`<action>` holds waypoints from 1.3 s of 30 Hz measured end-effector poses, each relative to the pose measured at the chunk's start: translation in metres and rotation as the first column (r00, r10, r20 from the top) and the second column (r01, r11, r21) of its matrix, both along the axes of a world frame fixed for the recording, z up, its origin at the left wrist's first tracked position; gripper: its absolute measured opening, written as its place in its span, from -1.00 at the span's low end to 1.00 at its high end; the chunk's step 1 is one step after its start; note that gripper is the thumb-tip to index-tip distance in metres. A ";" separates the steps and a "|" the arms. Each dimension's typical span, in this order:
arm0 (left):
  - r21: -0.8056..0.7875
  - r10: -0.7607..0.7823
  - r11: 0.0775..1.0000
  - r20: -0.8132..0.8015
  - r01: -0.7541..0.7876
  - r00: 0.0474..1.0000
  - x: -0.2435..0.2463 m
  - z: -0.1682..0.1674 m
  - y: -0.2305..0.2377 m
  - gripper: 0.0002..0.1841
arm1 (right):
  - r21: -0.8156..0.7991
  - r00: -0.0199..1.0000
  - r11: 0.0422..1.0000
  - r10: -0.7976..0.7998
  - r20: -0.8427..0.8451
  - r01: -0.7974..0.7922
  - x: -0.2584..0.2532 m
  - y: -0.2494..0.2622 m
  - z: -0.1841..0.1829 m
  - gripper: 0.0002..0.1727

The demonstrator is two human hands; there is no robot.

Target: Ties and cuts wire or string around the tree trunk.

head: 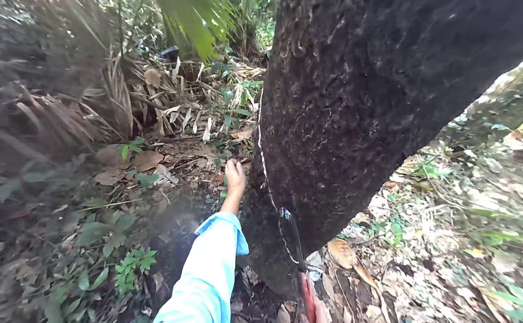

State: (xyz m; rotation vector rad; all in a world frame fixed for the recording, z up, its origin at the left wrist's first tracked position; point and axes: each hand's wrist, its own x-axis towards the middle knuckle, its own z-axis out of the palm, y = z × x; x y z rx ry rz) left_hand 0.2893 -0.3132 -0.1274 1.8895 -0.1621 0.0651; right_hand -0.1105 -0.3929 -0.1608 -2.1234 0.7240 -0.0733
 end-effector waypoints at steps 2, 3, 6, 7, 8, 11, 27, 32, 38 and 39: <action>0.085 -0.027 0.995 -0.234 0.048 0.972 -0.011 -0.021 0.010 -0.61 | 0.019 0.999 0.999 0.049 0.025 -0.049 0.007 -0.005 0.007 -0.27; 0.130 -0.059 0.985 -0.357 0.112 0.932 -0.018 -0.029 0.014 -0.60 | 0.011 0.996 0.997 0.079 0.042 -0.080 0.011 -0.010 0.008 -0.26; 0.196 -0.059 0.964 -0.496 0.178 0.866 -0.045 -0.046 0.014 -0.62 | -0.032 0.983 0.985 0.169 0.065 -0.167 0.020 -0.029 0.014 -0.28; 0.199 -0.033 0.969 -0.490 0.148 0.871 -0.057 -0.046 0.012 -0.64 | -0.055 0.980 0.981 0.187 0.064 -0.184 0.024 -0.035 0.015 -0.31; 0.174 -0.007 0.980 -0.453 0.096 0.892 -0.071 -0.046 0.009 -0.66 | -0.084 0.977 0.978 0.199 0.071 -0.193 0.027 -0.040 0.014 -0.33; -0.027 -0.043 0.999 -0.303 0.036 0.952 -0.127 -0.048 -0.009 -0.63 | -0.139 0.970 0.968 0.222 0.095 -0.208 0.034 -0.053 0.005 -0.38; -0.528 -0.305 0.848 -0.415 0.046 0.857 -0.247 -0.027 -0.100 -0.45 | -0.181 0.917 0.917 0.379 0.122 -0.355 0.047 -0.084 0.026 -0.39; -0.597 -0.318 0.798 -0.299 0.083 0.900 -0.239 -0.057 -0.102 -0.50 | -0.346 0.927 0.894 0.350 0.138 -0.285 0.057 -0.078 -0.012 -0.44; -0.596 -0.326 0.774 -0.082 0.216 0.942 -0.219 -0.105 -0.104 -0.57 | -0.495 0.929 0.854 0.299 0.218 -0.159 0.080 -0.075 -0.075 -0.48; -0.583 -0.323 0.777 -0.043 0.239 0.945 -0.216 -0.113 -0.104 -0.57 | -0.518 0.924 0.844 0.297 0.241 -0.136 0.083 -0.076 -0.086 -0.49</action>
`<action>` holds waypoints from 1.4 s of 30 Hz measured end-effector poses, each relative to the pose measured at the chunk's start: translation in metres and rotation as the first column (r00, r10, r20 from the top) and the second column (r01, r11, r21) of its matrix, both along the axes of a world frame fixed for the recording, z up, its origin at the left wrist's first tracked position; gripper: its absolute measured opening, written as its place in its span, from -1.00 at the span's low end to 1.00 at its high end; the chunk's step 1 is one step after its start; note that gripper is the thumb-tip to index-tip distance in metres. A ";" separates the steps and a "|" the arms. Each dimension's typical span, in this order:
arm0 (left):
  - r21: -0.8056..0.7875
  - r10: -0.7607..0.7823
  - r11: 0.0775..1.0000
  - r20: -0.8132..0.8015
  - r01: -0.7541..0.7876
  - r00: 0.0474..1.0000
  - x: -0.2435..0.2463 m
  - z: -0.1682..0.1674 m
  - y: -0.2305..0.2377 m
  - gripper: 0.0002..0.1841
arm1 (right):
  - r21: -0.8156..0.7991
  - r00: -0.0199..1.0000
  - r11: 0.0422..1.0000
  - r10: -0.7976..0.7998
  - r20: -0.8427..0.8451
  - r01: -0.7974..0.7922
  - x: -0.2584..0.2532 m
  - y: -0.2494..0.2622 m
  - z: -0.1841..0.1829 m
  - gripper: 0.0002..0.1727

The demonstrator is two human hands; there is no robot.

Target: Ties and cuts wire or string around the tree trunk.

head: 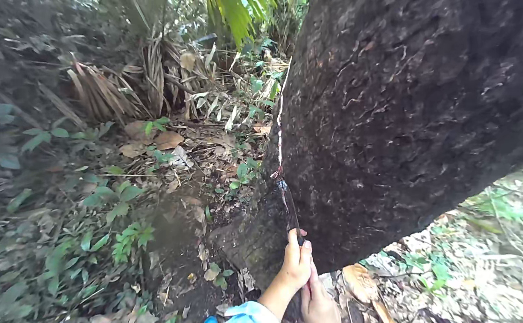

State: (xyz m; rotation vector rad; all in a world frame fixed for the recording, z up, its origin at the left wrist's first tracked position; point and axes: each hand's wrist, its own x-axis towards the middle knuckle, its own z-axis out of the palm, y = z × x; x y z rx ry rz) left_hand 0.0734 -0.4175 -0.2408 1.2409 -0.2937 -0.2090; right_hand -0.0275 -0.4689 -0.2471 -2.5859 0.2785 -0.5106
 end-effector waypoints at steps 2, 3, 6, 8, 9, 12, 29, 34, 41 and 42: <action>0.001 -0.002 1.000 0.067 0.002 0.998 0.004 -0.013 0.002 -0.58 | -0.040 0.995 0.999 0.003 0.101 0.001 0.007 0.001 -0.026 -0.51; -0.011 -0.006 1.000 0.087 0.007 0.996 0.006 -0.016 0.005 -0.59 | -0.047 0.988 0.999 0.013 0.152 -0.006 0.009 0.002 -0.035 -0.51; -0.018 -0.041 0.999 0.000 0.041 0.999 -0.004 0.001 0.018 -0.60 | 0.027 0.994 0.999 0.015 0.112 -0.018 -0.003 0.019 -0.012 -0.49; 0.012 -0.075 0.997 -0.128 0.077 0.989 -0.016 0.025 0.028 -0.59 | 0.091 0.999 0.995 0.031 0.012 -0.032 -0.020 0.032 0.020 -0.45; 0.025 -0.081 0.996 -0.178 0.087 0.981 -0.021 0.034 0.032 -0.60 | 0.107 0.999 0.993 0.049 -0.022 -0.047 -0.026 0.035 0.033 -0.44; 0.005 -0.107 0.994 -0.265 0.112 0.958 -0.022 0.052 0.039 -0.63 | 0.193 0.989 0.979 0.085 -0.122 -0.060 -0.032 0.041 0.060 -0.41; -0.141 -0.161 0.975 0.078 0.171 0.984 0.017 -0.031 0.026 -0.67 | -0.055 0.992 0.997 -0.053 0.114 0.060 0.015 0.035 -0.037 -0.56; -0.274 -0.027 0.960 0.121 0.060 0.992 0.044 -0.028 0.014 -0.71 | -0.182 0.965 0.982 -0.006 0.263 0.056 0.056 0.011 -0.056 -0.63; -0.193 0.177 0.974 0.305 -0.122 0.936 0.109 0.068 0.070 -0.37 | -0.109 0.848 0.986 0.162 0.506 -0.123 0.115 0.048 0.026 -0.51; -0.099 0.235 0.972 0.337 -0.214 0.912 0.110 0.061 0.076 -0.44 | -0.086 0.860 0.990 0.143 0.490 -0.116 0.104 0.050 0.021 -0.49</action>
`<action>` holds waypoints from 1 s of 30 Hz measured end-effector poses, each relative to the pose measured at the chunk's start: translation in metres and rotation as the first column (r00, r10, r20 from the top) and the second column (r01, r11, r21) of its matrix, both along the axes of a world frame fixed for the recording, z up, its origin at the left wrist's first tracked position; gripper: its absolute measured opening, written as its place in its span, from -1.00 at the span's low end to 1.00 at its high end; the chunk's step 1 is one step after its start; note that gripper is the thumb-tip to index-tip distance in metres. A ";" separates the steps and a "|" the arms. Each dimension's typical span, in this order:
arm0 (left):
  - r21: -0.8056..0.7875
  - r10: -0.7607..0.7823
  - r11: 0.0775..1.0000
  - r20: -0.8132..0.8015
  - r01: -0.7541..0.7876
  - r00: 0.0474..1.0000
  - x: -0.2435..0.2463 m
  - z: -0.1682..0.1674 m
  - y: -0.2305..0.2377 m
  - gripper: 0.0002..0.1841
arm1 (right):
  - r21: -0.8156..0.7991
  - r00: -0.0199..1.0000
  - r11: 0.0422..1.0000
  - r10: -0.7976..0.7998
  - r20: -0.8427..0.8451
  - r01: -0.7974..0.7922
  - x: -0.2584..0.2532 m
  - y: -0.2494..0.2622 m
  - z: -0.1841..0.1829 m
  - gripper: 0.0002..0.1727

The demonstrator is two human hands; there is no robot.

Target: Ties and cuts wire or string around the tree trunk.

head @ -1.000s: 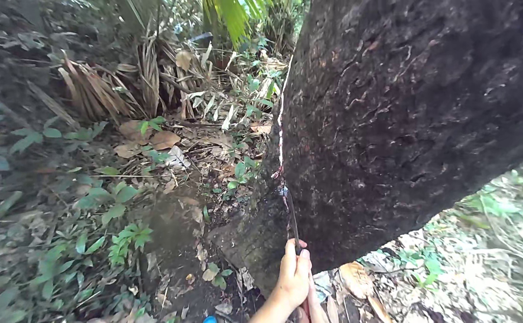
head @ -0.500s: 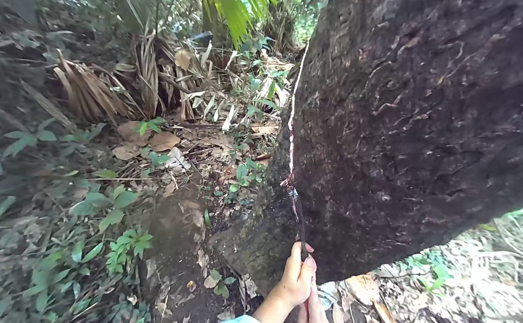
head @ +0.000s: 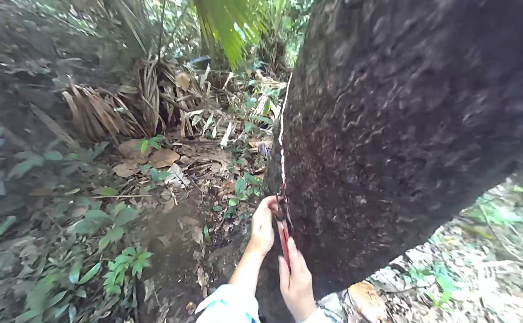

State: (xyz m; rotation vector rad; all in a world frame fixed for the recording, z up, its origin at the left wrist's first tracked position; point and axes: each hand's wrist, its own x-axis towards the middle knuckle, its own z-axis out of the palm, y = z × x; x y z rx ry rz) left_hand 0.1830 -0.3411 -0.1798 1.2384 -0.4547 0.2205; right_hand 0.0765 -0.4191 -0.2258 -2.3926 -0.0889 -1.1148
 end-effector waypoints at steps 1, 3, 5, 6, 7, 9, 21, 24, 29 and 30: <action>0.117 0.084 0.989 0.018 -0.085 0.996 0.004 -0.006 0.004 -0.50 | 0.022 1.000 1.000 -0.007 -0.027 0.008 -0.011 0.000 -0.005 -0.47; 0.340 0.121 0.928 0.104 -0.149 0.987 0.017 -0.011 0.005 -0.41 | 0.060 0.996 0.998 -0.016 -0.082 0.021 -0.032 -0.005 -0.005 -0.45; 0.454 0.126 0.858 0.267 -0.240 0.955 0.031 -0.015 -0.009 -0.35 | 0.079 0.991 0.996 -0.018 -0.132 0.029 -0.048 -0.014 0.004 -0.44; 0.448 0.162 0.834 0.360 -0.322 0.919 0.039 -0.020 -0.018 -0.40 | 0.088 0.989 0.996 -0.019 -0.146 0.032 -0.054 -0.020 0.007 -0.43; 0.415 0.208 0.818 0.432 -0.398 0.878 0.044 -0.023 -0.024 -0.47 | 0.102 0.987 0.994 -0.015 -0.161 0.032 -0.060 -0.025 0.011 -0.42; 0.316 0.299 0.803 0.522 -0.506 0.799 0.052 -0.030 -0.030 -0.63 | 0.118 0.985 0.992 -0.014 -0.172 0.035 -0.069 -0.034 0.015 -0.40; 0.509 0.439 0.758 0.066 -0.409 0.896 0.042 -0.035 0.018 -0.72 | 0.139 0.921 0.990 0.049 -0.387 0.006 -0.114 -0.052 -0.001 -0.44; 0.672 0.514 0.703 -0.257 -0.231 0.818 0.028 -0.061 0.052 -0.67 | 0.146 0.896 0.989 0.068 -0.440 -0.004 -0.117 -0.056 -0.003 -0.45; 0.755 0.540 0.648 -0.363 -0.101 0.759 -0.017 -0.079 0.050 -0.48 | 0.102 0.902 0.995 0.043 -0.429 0.001 -0.097 -0.072 -0.031 -0.43; 0.733 0.513 0.641 -0.190 -0.227 0.837 -0.035 -0.078 0.036 -0.55 | 0.079 0.913 0.997 0.024 -0.407 0.010 -0.091 -0.075 -0.040 -0.42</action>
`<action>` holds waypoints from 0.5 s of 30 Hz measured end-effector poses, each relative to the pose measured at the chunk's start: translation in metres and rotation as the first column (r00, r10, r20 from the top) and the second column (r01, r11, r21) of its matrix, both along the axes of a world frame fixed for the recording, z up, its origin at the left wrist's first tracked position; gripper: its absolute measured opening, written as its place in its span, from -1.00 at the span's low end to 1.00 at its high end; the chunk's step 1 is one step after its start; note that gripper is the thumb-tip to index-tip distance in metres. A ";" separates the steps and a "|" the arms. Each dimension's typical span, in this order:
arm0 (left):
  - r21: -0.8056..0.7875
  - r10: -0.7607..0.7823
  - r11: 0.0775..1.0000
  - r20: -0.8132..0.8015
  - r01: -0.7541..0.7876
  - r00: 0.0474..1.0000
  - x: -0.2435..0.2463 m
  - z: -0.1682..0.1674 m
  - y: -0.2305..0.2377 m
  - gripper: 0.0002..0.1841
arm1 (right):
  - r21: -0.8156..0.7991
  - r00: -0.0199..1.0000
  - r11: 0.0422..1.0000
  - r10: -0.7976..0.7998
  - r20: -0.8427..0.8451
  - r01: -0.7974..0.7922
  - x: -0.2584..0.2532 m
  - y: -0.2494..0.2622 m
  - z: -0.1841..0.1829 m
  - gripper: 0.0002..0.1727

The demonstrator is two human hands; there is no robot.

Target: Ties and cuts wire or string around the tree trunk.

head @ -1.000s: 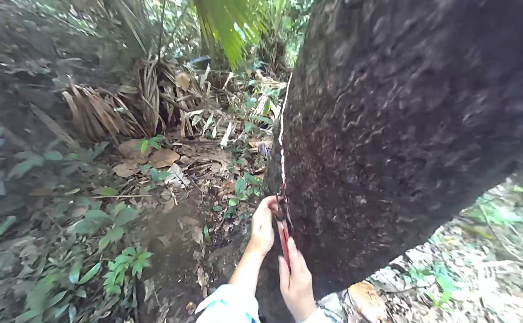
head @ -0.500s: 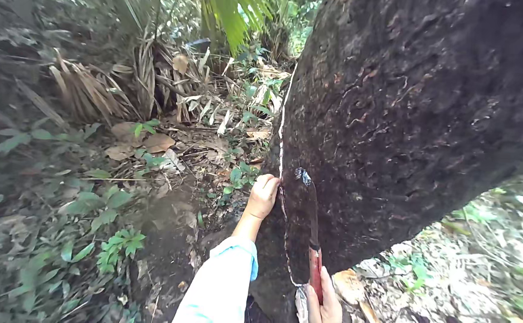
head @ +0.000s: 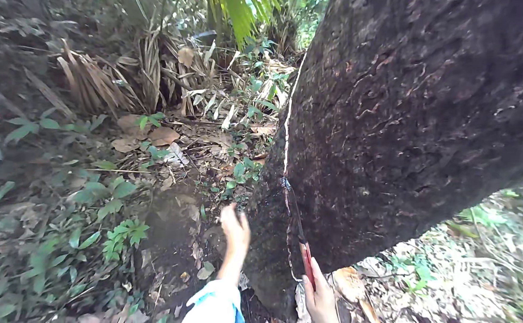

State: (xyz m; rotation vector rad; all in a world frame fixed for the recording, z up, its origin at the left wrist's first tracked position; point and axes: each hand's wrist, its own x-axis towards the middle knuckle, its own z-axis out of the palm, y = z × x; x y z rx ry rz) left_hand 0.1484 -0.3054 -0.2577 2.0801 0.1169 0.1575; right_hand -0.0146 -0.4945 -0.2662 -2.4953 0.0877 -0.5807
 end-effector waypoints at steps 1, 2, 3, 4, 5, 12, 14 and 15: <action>0.033 -0.045 0.999 0.271 0.038 0.961 -0.016 0.000 -0.018 -0.64 | -0.020 1.000 1.000 -0.016 0.011 0.016 0.004 -0.002 -0.007 -0.43; 0.067 -0.108 0.994 0.540 0.085 0.835 -0.028 0.000 -0.038 -0.69 | -0.029 1.000 0.999 -0.029 0.004 0.029 0.008 -0.002 -0.013 -0.44; 0.102 -0.199 0.978 0.732 0.185 0.652 -0.034 0.003 -0.056 -0.71 | -0.041 0.999 0.998 -0.042 0.001 0.042 0.011 -0.001 -0.018 -0.46; 0.161 -0.304 0.932 0.832 0.324 0.463 -0.037 0.006 -0.072 -0.70 | -0.049 0.998 0.997 -0.058 -0.019 0.057 0.013 0.001 -0.022 -0.51; 0.253 -0.408 0.864 0.860 0.436 0.309 -0.038 0.007 -0.085 -0.67 | -0.055 0.994 0.995 -0.084 -0.069 0.080 0.012 0.004 -0.023 -0.61; 0.498 -0.551 0.825 0.815 0.267 0.178 -0.037 -0.001 -0.113 -0.39 | -0.057 0.917 0.993 -0.120 -0.380 0.106 0.001 0.015 -0.003 -0.64; 0.456 -0.506 0.856 0.837 0.245 0.210 -0.045 0.003 -0.119 -0.35 | -0.020 0.926 0.997 -0.071 -0.370 0.068 -0.007 0.006 0.007 -0.65; 0.442 -0.494 0.864 0.837 0.240 0.235 -0.048 0.008 -0.122 -0.36 | 0.007 0.940 0.999 -0.048 -0.336 0.054 -0.009 0.003 0.014 -0.66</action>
